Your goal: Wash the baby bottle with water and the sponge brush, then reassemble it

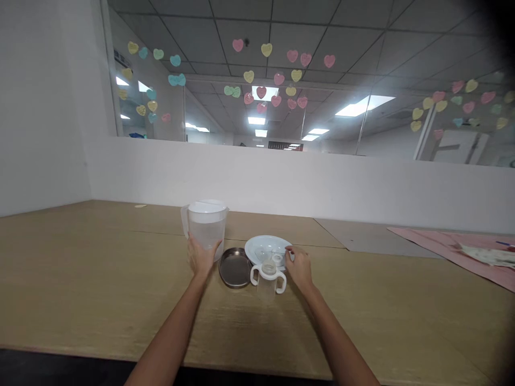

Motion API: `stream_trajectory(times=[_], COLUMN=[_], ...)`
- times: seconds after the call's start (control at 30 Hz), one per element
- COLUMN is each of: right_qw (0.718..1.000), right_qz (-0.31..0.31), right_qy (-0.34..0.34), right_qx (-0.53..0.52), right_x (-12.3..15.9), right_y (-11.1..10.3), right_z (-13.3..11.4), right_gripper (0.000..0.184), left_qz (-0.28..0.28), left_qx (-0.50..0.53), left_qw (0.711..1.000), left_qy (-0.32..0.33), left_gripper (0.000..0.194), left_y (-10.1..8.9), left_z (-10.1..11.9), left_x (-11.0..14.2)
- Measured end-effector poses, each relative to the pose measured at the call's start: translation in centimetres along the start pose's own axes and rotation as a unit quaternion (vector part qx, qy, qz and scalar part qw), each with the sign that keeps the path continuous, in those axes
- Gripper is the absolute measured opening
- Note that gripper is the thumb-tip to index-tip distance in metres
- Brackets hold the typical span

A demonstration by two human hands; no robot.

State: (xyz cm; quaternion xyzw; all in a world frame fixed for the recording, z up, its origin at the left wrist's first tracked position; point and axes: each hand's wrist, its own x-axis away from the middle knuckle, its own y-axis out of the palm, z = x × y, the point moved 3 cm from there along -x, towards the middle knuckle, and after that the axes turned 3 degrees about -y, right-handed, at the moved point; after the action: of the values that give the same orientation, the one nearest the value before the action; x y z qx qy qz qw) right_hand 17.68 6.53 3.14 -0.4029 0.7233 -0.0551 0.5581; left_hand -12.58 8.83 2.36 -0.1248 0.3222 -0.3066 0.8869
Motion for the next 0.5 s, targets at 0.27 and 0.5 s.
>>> stream_trajectory(times=[0.27,0.5], right_qw=[0.962,0.854], right_qz=[0.186,0.203], right_qy=[0.184,0.411], right_qx=[-0.081,-0.247], right_x=[0.0,1.4], right_y=[-1.2,1.5], right_z=[2.9,6.9], right_gripper=[0.032,0.02], left_qz=[0.082,0.085], left_qx=[-0.027,-0.069], left_qw=[0.988,0.957], left_qy=[0.131,0.27], left_gripper=[0.094,0.084], left_y=[-0.5,-0.4], left_z=[1.0,2.5], left_x=[1.1,2.0])
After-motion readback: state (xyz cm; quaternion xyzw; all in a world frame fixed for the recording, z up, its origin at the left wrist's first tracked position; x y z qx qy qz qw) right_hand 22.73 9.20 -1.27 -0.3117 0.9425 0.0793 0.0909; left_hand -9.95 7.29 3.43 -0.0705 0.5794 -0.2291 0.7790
